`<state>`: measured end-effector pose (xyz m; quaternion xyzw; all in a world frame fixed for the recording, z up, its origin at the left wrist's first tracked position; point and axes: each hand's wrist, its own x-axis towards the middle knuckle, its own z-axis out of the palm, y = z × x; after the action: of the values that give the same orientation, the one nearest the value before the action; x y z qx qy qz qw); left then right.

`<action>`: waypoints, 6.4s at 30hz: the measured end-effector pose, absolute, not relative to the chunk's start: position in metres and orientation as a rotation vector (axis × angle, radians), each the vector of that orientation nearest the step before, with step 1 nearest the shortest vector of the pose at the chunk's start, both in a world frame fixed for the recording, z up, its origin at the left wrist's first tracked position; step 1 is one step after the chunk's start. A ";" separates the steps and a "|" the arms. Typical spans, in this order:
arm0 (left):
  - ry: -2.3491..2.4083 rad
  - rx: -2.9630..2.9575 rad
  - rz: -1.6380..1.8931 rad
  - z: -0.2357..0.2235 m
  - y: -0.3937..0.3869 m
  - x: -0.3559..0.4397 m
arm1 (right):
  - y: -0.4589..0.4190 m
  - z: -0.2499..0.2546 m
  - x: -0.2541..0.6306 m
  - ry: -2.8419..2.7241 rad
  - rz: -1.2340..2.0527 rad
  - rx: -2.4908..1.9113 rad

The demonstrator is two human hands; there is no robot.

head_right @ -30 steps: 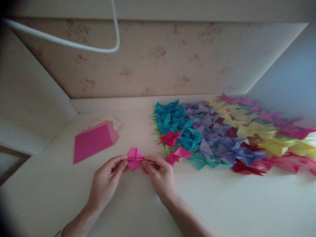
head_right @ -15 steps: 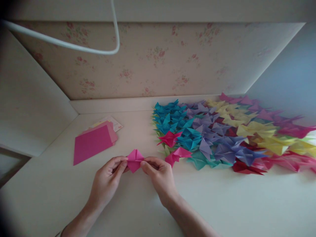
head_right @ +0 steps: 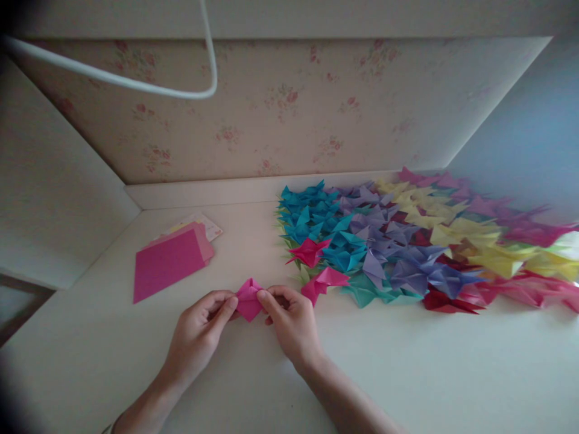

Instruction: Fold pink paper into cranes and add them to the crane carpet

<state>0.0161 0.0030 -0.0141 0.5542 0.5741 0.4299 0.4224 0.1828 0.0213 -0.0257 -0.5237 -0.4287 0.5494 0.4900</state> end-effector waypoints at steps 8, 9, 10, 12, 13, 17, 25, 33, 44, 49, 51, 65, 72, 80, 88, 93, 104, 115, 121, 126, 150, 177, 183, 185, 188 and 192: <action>1.377 1.309 1.113 -0.019 0.004 0.020 | 0.019 -0.031 0.181 -1.021 1.261 -1.239; 1.370 1.278 1.119 -0.019 0.005 0.020 | 0.019 -0.031 0.181 -1.017 1.255 -1.238; 1.359 1.241 1.125 -0.020 0.005 0.020 | 0.019 -0.031 0.181 -1.017 1.250 -1.236; 1.335 1.167 1.128 -0.019 0.005 0.020 | 0.018 -0.032 0.181 -1.032 1.242 -1.234; 1.327 1.142 1.117 -0.018 0.005 0.021 | 0.018 -0.032 0.181 -1.048 1.238 -1.237; 1.330 1.195 1.044 -0.012 0.003 0.026 | 0.015 -0.031 0.181 -1.162 1.231 -1.266; 1.155 0.919 1.092 -0.017 0.007 0.026 | 0.013 -0.029 0.178 -1.055 1.385 -1.159; 1.119 0.616 1.136 -0.024 0.007 0.026 | 0.013 -0.034 0.177 -1.006 1.405 -1.119; 1.142 0.396 1.183 -0.014 0.012 0.021 | 0.007 -0.022 0.191 -1.671 0.983 -0.974; 1.094 0.523 1.129 -0.008 0.009 0.022 | 0.008 -0.025 0.191 -1.823 0.876 -0.861; 1.056 0.640 1.040 -0.006 0.005 0.021 | 0.010 -0.026 0.190 -1.750 0.884 -0.937; 1.150 1.333 0.837 0.009 0.003 0.009 | 0.013 -0.012 0.193 -1.110 1.626 -0.977; 1.158 1.318 0.876 0.012 0.003 0.007 | 0.013 -0.009 0.193 -1.074 1.705 -0.955; 1.036 0.837 1.091 -0.005 0.000 0.011 | 0.012 -0.019 0.192 -0.761 1.865 -0.864; 0.968 0.722 1.110 -0.006 -0.001 0.014 | 0.016 -0.016 0.190 -0.580 1.858 -0.834; 1.050 0.903 1.102 -0.008 -0.002 0.013 | 0.017 -0.016 0.190 -0.545 1.848 -0.848; 1.162 1.866 1.165 -0.003 0.002 0.008 | 0.016 -0.015 0.190 -0.534 1.838 -0.819; 1.374 1.506 1.104 -0.007 0.001 0.016 | 0.013 -0.016 0.187 -0.936 1.774 -0.851; 1.298 1.204 0.981 -0.010 0.003 0.020 | 0.014 -0.023 0.185 -1.232 1.493 -1.093; 1.363 1.417 0.919 -0.008 0.000 0.024 | 0.013 -0.024 0.186 -1.352 1.423 -1.159; 1.375 1.716 0.865 -0.014 -0.006 0.026 | 0.009 -0.021 0.181 -1.480 1.569 -1.067; 1.363 1.378 0.889 -0.003 -0.004 0.025 | 0.007 -0.022 0.181 -1.466 1.344 -1.141; 1.337 1.581 0.909 -0.004 -0.008 0.026 | 0.005 -0.016 0.179 -1.542 1.381 -1.087; 1.313 1.581 0.944 -0.005 -0.009 0.027 | 0.004 -0.016 0.179 -1.491 1.432 -1.069; 1.274 1.632 0.965 -0.007 -0.010 0.026 | 0.003 -0.017 0.177 -1.406 1.498 -1.044; 1.297 1.635 0.952 -0.008 -0.007 0.026 | 0.004 -0.019 0.176 -1.344 1.536 -1.038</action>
<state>0.0256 -0.0071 -0.0077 0.6496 0.5155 0.3784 0.4111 0.1763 0.0036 -0.0192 -0.4129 -0.5347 0.6107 0.4131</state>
